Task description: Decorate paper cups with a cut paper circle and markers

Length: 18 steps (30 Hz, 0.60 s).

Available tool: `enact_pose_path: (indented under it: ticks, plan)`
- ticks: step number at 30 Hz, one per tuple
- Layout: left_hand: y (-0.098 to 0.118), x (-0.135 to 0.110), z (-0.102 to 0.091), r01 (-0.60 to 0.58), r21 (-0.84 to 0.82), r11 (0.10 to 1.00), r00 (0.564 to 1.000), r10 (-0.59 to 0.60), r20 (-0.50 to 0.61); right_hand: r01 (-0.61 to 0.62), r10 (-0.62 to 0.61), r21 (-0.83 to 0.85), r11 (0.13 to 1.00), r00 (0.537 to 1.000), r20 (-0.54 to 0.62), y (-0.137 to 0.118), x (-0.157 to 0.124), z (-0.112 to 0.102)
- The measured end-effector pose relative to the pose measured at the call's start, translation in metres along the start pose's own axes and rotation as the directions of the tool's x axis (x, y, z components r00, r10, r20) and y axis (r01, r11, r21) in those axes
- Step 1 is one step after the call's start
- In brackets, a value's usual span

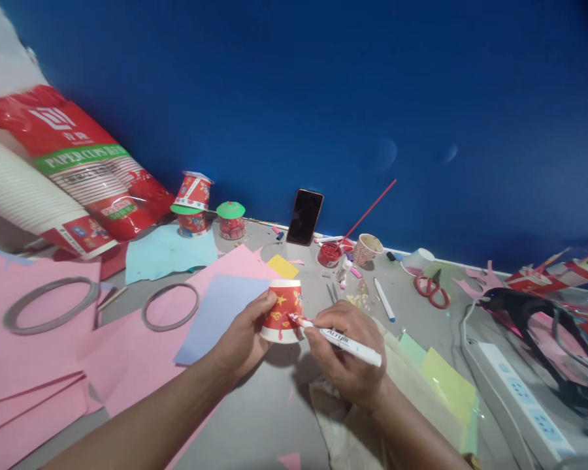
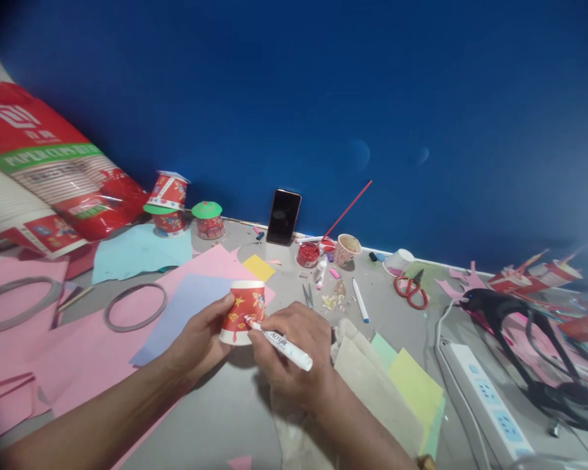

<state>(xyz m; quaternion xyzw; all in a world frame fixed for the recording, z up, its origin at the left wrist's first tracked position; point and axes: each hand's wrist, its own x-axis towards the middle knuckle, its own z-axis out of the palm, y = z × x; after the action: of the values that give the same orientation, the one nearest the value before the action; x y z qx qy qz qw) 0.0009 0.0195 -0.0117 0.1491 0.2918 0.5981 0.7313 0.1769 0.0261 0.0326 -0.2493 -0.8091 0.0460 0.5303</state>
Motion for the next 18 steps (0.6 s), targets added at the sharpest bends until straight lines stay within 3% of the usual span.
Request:
enact_pose_path:
  ticks: [9,14,18]
  plan:
    - [-0.0008,0.0013,-0.0016,0.021,0.004,1.000,0.999,-0.021,-0.026,-0.072,0.071,-0.010,0.997,0.991,-0.113,-0.0001,0.0035,-0.0009]
    - [-0.0009,0.0010,-0.0001,0.026,0.013,1.000,0.999,-0.026,0.030,-0.034,0.033,-0.013,0.999,0.997,-0.063,-0.0019,0.0043,-0.0003]
    - [-0.0016,0.0016,-0.0010,0.044,-0.013,0.999,0.999,-0.044,-0.006,-0.055,0.052,-0.056,0.997,0.996,-0.066,-0.0013,0.0037,-0.0009]
